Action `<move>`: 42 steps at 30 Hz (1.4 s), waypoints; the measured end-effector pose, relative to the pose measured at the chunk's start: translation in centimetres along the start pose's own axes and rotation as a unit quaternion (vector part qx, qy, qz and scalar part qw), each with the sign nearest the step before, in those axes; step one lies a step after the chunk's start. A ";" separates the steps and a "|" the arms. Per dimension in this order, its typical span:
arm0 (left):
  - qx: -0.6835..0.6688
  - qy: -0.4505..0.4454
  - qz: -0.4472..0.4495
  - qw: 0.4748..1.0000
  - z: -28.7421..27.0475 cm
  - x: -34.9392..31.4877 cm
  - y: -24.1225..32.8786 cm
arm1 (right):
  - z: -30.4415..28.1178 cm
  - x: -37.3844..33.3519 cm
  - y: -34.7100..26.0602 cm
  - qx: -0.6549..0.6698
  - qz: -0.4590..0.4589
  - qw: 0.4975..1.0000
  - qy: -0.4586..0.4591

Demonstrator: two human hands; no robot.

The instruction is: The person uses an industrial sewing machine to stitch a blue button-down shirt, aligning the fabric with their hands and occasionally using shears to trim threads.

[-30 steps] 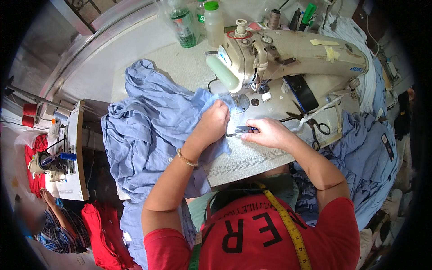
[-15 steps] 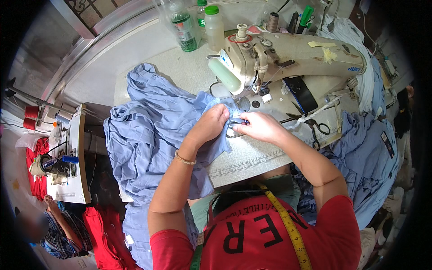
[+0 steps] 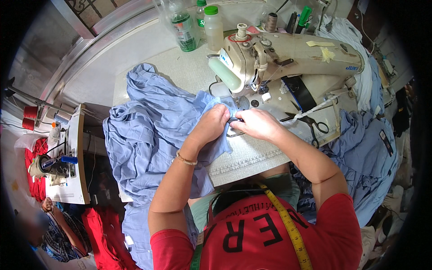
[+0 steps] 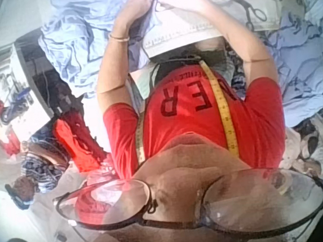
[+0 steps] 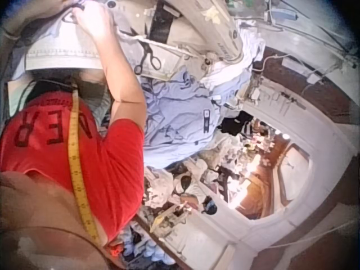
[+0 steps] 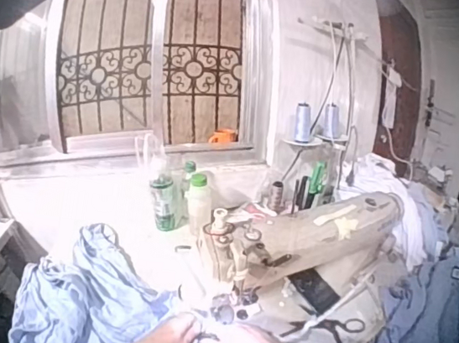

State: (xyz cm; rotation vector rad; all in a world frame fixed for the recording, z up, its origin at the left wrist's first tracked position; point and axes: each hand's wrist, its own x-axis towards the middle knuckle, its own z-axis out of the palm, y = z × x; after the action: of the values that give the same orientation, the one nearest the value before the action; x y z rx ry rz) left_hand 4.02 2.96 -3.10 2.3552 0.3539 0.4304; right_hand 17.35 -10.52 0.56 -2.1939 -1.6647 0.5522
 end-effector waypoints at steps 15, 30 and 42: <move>-0.232 0.098 -0.166 0.954 -0.4 1.0 0.4 | 0.0 -3.3 1.7 -0.037 -0.028 0.999 -0.027; 0.139 0.043 0.008 0.989 -4.7 -3.6 5.1 | 0.0 -5.7 3.2 0.088 0.004 0.996 0.032; 0.212 0.143 0.029 0.966 0.2 -13.9 4.9 | 3.7 -3.8 0.9 -0.174 -0.199 0.937 0.229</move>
State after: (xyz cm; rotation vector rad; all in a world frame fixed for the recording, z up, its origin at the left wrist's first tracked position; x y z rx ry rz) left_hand -7.84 -5.76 -2.78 2.7260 0.5571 0.7936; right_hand 15.33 -14.32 -2.67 -1.9036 -1.9531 -0.3637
